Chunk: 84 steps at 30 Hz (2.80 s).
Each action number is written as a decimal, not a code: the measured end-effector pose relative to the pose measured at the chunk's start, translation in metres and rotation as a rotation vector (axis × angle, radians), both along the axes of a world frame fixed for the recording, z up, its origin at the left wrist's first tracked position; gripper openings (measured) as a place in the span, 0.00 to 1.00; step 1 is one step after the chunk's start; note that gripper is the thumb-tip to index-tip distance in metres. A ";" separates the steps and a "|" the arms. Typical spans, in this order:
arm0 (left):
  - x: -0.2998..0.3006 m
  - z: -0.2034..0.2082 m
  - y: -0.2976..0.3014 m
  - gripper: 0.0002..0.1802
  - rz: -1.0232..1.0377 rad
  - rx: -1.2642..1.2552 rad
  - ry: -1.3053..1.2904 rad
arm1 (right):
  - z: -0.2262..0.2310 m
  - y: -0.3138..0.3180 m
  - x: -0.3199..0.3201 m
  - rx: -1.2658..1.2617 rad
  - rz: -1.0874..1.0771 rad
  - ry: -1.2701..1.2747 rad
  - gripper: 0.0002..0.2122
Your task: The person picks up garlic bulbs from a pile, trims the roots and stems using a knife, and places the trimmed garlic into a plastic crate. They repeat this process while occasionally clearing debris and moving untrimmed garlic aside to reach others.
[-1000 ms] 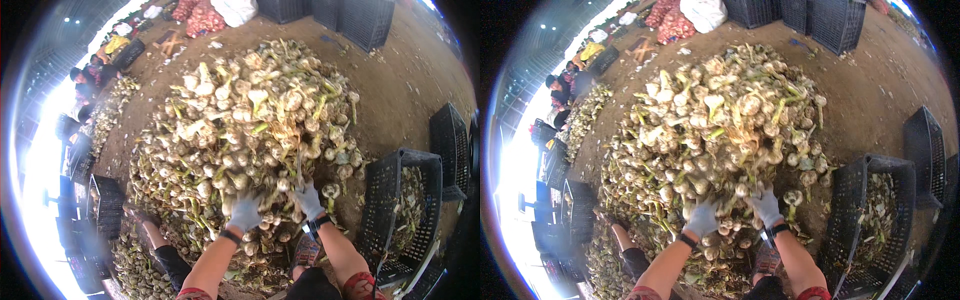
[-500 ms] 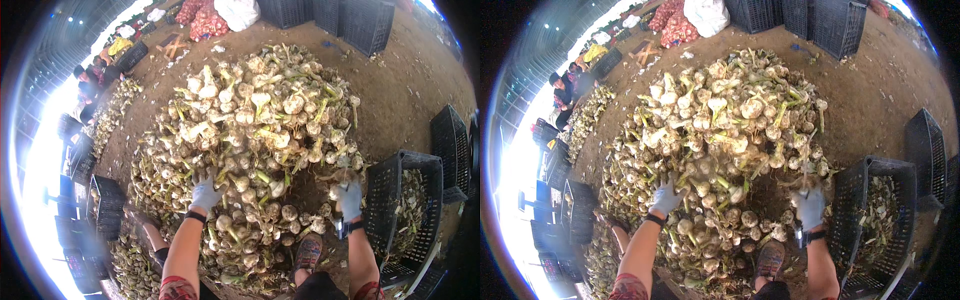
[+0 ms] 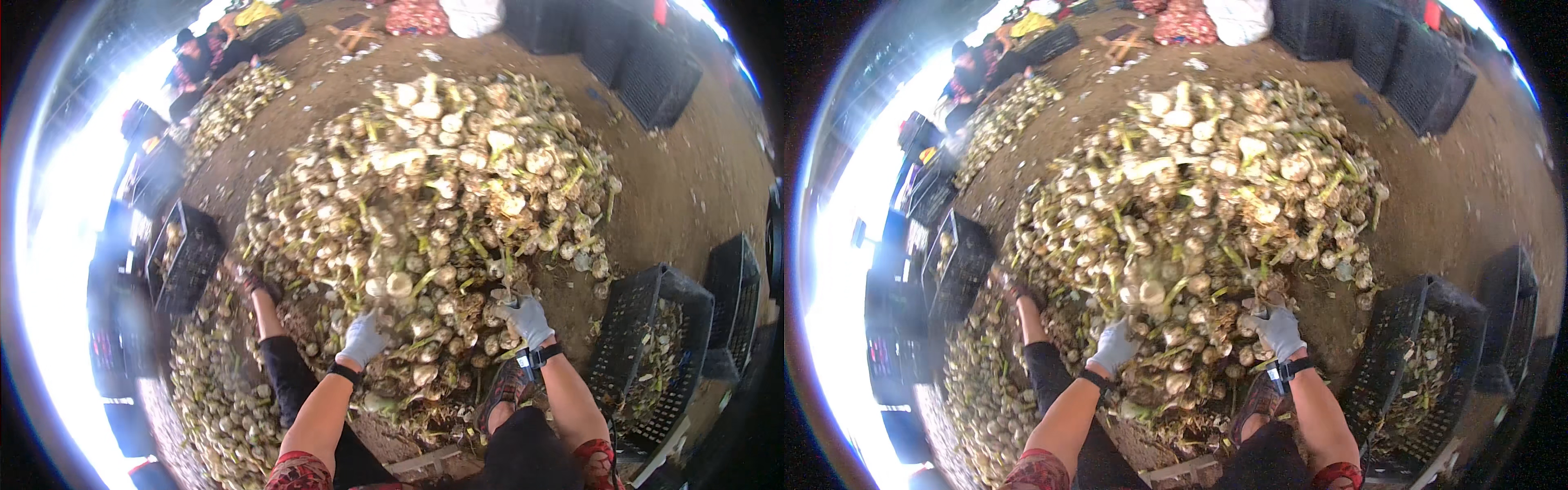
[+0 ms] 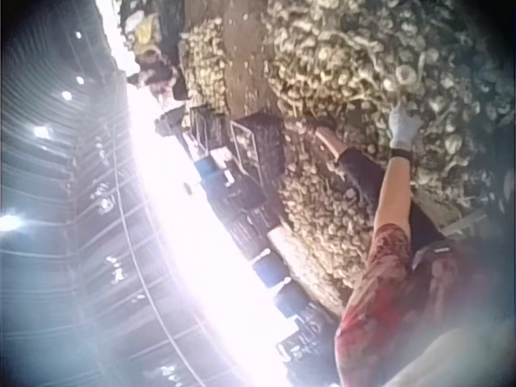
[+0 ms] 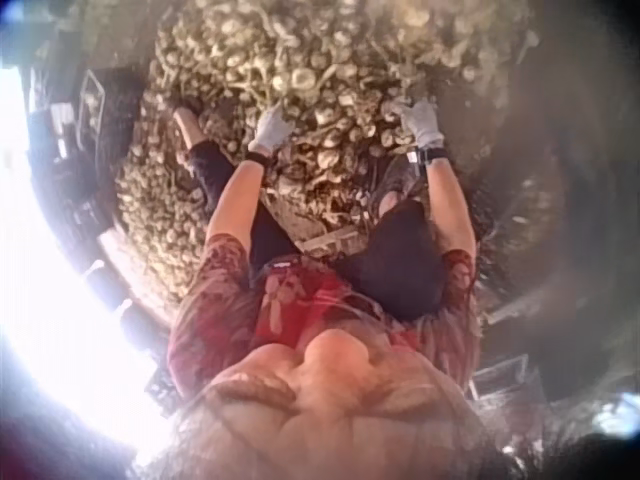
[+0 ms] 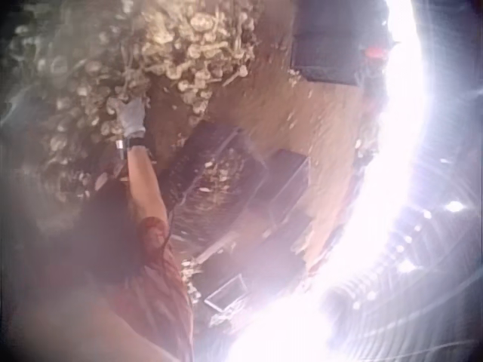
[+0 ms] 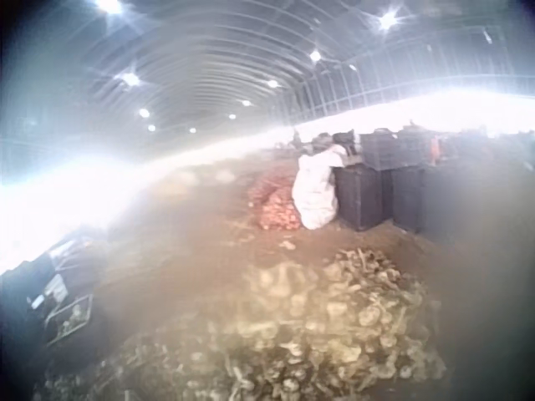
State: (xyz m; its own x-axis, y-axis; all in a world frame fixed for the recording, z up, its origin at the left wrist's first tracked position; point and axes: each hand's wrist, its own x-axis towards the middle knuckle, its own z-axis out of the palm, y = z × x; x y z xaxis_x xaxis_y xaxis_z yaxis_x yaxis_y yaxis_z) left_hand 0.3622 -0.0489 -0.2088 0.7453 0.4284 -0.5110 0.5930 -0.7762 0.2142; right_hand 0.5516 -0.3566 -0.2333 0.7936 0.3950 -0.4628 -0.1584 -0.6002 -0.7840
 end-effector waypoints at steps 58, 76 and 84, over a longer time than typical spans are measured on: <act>-0.192 0.094 -0.105 0.30 0.532 -1.124 -0.847 | 0.127 0.009 -0.276 0.099 0.413 -0.542 0.16; -0.251 0.049 -0.117 0.32 0.805 -1.851 -0.765 | 0.158 0.023 -0.316 -0.095 0.743 -0.575 0.11; -0.237 0.191 -0.138 0.23 0.136 -0.486 -0.992 | 0.138 0.008 -0.248 -0.655 0.840 -0.226 0.14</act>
State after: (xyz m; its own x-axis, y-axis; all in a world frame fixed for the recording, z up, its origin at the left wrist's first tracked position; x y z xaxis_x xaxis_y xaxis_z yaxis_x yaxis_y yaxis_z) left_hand 0.1253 -0.1866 -0.0177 0.8783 0.4539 0.1498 0.0638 -0.4219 0.9044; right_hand 0.3037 -0.3482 -0.0956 0.4791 0.5805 -0.6584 0.6050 -0.7618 -0.2314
